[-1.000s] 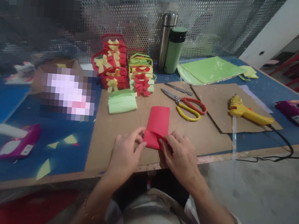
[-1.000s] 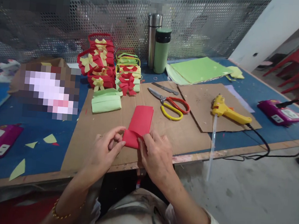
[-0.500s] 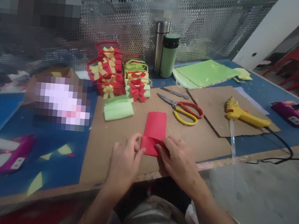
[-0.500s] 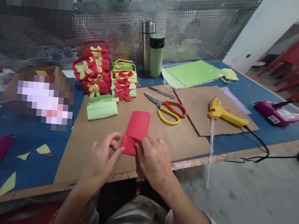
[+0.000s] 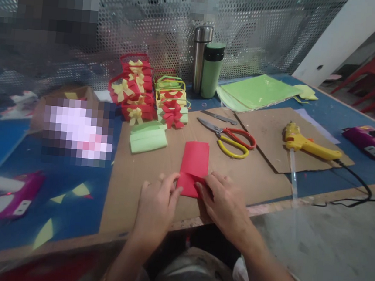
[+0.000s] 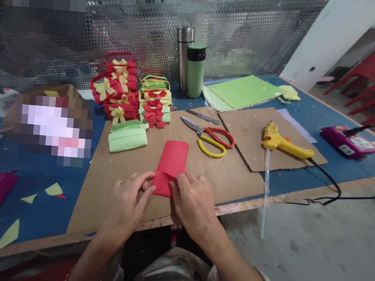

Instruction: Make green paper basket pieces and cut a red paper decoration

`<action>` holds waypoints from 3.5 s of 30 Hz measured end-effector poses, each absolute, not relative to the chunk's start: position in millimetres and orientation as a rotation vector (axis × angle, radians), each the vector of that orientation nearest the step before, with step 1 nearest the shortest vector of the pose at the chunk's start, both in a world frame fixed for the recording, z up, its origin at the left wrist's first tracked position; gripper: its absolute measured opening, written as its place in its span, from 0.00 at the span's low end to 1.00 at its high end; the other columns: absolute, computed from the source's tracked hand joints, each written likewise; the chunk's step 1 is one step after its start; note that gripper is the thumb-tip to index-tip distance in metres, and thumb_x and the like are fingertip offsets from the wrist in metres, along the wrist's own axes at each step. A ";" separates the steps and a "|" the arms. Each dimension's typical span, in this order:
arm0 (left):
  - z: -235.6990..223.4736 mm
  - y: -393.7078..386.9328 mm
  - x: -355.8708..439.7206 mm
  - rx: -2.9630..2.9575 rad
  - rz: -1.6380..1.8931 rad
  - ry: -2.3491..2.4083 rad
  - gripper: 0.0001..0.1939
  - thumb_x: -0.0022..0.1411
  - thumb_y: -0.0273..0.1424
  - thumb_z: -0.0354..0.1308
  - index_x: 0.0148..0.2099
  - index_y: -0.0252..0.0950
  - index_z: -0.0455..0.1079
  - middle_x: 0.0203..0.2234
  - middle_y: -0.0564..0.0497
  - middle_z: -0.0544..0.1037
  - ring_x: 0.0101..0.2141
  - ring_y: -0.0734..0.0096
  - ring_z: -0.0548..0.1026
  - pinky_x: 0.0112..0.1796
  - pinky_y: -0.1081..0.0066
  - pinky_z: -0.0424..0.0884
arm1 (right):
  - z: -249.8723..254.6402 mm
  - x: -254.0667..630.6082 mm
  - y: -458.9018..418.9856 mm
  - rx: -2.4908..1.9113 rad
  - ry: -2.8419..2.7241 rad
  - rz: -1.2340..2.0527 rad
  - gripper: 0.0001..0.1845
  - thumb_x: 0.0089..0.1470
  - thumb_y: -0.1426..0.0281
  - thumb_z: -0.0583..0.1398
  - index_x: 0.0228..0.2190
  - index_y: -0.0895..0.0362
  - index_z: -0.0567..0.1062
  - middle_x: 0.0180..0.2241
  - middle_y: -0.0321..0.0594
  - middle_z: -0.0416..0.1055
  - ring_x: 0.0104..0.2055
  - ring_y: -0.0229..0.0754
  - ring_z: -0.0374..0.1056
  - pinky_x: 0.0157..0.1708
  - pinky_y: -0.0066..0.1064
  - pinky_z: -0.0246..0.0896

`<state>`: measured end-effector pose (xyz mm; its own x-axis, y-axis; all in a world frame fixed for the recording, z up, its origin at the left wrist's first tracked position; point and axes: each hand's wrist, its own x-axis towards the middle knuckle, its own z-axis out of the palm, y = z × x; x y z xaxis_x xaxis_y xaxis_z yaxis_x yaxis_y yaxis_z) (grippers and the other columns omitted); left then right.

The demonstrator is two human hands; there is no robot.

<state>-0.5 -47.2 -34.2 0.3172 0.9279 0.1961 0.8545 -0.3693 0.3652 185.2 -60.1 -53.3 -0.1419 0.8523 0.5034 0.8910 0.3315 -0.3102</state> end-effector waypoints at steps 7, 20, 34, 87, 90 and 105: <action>-38.3 -47.3 -3.3 2.487 0.564 1.619 0.11 0.73 0.31 0.50 0.52 0.38 0.72 0.34 0.49 0.79 0.33 0.63 0.76 0.36 0.64 0.60 | -53.5 184.6 -59.9 -1.493 -1.979 -0.072 0.15 0.68 0.70 0.56 0.27 0.55 0.70 0.26 0.40 0.74 0.25 0.41 0.64 0.30 0.32 0.50; -38.5 -46.5 -3.6 2.558 0.526 1.604 0.12 0.74 0.30 0.50 0.52 0.36 0.72 0.35 0.47 0.79 0.32 0.63 0.76 0.35 0.64 0.59 | -52.2 184.1 -59.9 -1.534 -1.997 -0.130 0.14 0.67 0.71 0.56 0.28 0.56 0.71 0.27 0.40 0.74 0.25 0.41 0.64 0.29 0.32 0.50; -41.8 -45.8 -4.0 2.717 0.582 1.578 0.13 0.76 0.31 0.46 0.51 0.36 0.71 0.35 0.48 0.79 0.31 0.63 0.76 0.33 0.64 0.59 | -53.1 182.7 -60.0 -1.550 -1.995 -0.141 0.13 0.67 0.71 0.55 0.29 0.56 0.72 0.28 0.40 0.75 0.25 0.41 0.63 0.29 0.33 0.50; -36.2 -75.4 6.3 2.887 0.991 1.366 0.10 0.73 0.25 0.51 0.44 0.34 0.75 0.39 0.46 0.83 0.43 0.62 0.79 0.48 0.59 0.64 | -58.7 173.1 -98.2 -1.318 -2.115 -0.169 0.12 0.68 0.66 0.58 0.47 0.56 0.77 0.38 0.40 0.77 0.41 0.44 0.69 0.66 0.48 0.45; -38.7 -75.5 5.8 2.854 1.006 1.398 0.08 0.73 0.29 0.54 0.44 0.35 0.75 0.39 0.46 0.83 0.44 0.61 0.80 0.53 0.56 0.63 | -59.7 174.9 -99.0 -1.286 -2.083 -0.177 0.12 0.69 0.68 0.56 0.49 0.56 0.77 0.41 0.41 0.79 0.43 0.43 0.71 0.66 0.47 0.46; -46.9 -74.3 6.9 3.036 0.884 1.447 0.20 0.75 0.40 0.48 0.53 0.33 0.76 0.40 0.40 0.81 0.49 0.51 0.78 0.57 0.47 0.62 | -63.1 189.2 -103.6 -1.199 -2.120 -0.187 0.20 0.69 0.63 0.55 0.56 0.59 0.74 0.52 0.49 0.78 0.55 0.48 0.72 0.68 0.52 0.49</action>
